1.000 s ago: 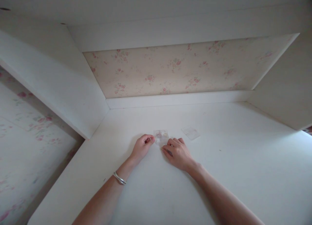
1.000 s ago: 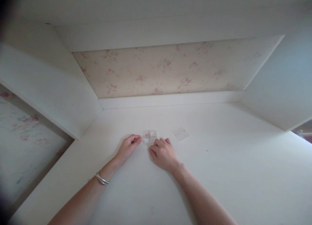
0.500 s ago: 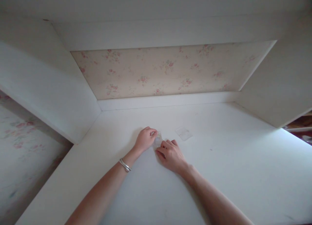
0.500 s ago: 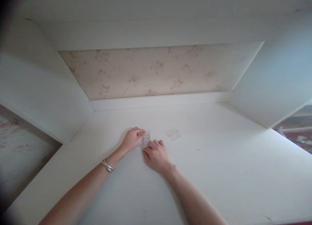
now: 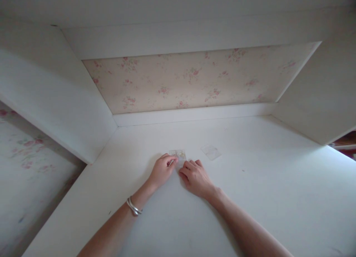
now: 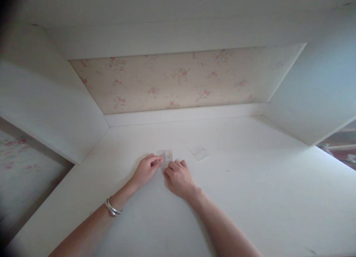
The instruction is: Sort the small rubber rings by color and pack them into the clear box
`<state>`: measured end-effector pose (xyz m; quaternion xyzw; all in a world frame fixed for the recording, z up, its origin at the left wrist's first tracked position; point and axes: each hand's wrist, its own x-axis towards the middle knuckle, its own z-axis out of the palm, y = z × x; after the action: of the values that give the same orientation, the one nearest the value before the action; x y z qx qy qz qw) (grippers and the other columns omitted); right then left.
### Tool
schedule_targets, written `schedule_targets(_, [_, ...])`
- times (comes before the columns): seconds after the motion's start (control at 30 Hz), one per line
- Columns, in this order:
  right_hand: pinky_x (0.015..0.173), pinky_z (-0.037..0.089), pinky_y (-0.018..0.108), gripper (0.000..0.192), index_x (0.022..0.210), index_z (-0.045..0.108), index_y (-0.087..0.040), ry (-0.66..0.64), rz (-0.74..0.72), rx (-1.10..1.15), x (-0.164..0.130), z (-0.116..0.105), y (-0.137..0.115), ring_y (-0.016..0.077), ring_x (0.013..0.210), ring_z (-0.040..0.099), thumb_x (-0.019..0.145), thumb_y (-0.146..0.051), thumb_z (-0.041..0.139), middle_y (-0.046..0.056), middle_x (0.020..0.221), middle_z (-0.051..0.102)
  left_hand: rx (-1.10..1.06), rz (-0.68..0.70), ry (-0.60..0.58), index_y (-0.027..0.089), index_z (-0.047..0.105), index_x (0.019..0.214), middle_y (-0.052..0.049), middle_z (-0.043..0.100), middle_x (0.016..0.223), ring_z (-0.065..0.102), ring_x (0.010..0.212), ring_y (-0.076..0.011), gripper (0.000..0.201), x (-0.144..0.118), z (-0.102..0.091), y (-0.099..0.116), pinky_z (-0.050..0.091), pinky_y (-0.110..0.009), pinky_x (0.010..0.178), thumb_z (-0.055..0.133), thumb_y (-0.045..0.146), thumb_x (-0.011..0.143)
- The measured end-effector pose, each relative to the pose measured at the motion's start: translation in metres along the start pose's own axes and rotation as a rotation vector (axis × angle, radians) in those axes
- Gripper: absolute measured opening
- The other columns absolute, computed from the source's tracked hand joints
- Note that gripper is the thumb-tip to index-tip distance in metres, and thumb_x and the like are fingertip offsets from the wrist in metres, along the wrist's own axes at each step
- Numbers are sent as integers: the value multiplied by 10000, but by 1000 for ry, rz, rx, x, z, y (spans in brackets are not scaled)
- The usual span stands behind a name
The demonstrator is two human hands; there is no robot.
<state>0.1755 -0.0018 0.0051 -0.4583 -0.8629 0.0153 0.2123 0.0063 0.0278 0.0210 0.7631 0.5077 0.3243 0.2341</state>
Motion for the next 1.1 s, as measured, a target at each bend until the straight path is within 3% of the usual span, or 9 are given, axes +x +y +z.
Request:
schedule_targets(0.17, [740,272,310,177,839,617,-192,15,-1,17,0,-2,0,158,799,496,883,-176,447,47,828,586,-85,-26,-69,185,661,903,-14,565,733,494,663,-137,247,-19,6,-2,381,-240,623,471,338,864])
schedule_targets(0.4, [762,301,296,214,898,620,-192,183,102,128,3,-2,9,150,814,508,920,-218,409,49,853,574,-166,-126,41,160,600,935,-4,554,727,484,650,-131,229,-16,14,-17,384,-235,610,452,320,866])
schedule_targets(0.6, [761,350,310,185,910,621,-204,334,237,205,8,10,21,163,825,528,904,-240,439,48,872,579,-70,1,-94,191,655,831,-13,568,805,517,706,-126,159,-21,14,-13,402,-229,644,535,294,823])
schedule_targets(1.1, [730,422,289,209,878,626,-230,299,333,342,36,29,38,157,819,550,891,-318,436,29,885,561,53,94,-156,217,688,858,-33,595,879,572,775,-137,157,-25,12,-13,469,-244,759,562,301,814])
